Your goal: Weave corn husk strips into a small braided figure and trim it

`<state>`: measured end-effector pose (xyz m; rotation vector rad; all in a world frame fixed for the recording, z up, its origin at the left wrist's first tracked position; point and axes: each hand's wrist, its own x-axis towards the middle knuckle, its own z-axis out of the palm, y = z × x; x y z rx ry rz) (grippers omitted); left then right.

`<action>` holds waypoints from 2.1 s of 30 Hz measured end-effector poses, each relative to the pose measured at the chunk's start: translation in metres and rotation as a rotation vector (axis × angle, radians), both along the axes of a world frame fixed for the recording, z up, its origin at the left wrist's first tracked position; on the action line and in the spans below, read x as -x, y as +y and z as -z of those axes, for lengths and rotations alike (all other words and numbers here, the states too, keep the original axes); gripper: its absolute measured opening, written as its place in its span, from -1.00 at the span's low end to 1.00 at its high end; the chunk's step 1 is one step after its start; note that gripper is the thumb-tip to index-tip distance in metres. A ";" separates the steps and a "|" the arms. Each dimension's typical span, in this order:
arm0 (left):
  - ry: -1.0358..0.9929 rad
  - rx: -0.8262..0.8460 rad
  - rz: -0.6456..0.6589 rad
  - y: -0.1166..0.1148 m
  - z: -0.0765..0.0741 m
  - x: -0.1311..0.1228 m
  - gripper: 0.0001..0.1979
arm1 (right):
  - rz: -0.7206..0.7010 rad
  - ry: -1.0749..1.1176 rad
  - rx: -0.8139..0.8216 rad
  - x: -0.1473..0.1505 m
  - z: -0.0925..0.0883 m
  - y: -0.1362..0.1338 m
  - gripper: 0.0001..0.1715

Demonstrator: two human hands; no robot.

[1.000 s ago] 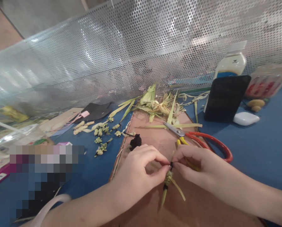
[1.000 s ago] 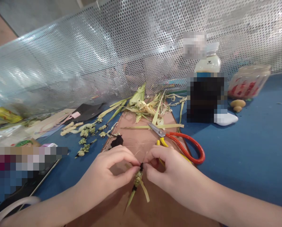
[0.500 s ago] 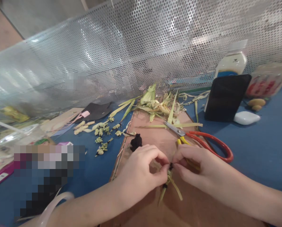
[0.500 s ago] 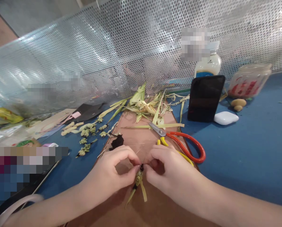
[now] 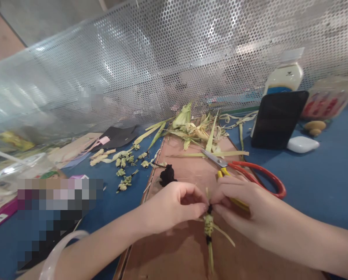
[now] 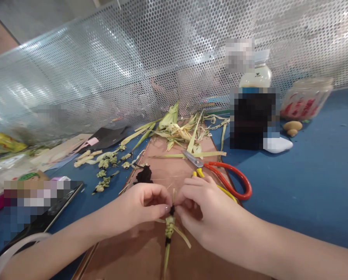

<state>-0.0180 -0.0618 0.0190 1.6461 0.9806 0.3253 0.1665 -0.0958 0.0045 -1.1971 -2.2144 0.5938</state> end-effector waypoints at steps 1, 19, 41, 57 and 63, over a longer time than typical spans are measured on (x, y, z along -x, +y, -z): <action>-0.013 0.006 0.001 0.000 0.000 0.000 -0.91 | 0.000 0.004 0.030 0.000 0.000 0.000 -0.83; -0.020 0.044 -0.066 -0.001 -0.002 0.001 -0.89 | 0.018 0.177 0.401 -0.007 0.010 0.004 -0.79; -0.029 0.054 -0.121 -0.003 -0.002 0.000 -0.85 | 0.067 0.178 0.346 -0.001 0.010 0.003 -0.82; -0.129 -0.062 -0.116 -0.006 0.002 0.000 -0.91 | 0.144 0.108 0.211 0.003 0.005 0.002 -0.79; -0.059 -0.194 -0.143 -0.011 0.001 -0.001 -0.92 | 0.102 0.150 0.249 0.002 0.006 0.000 -0.80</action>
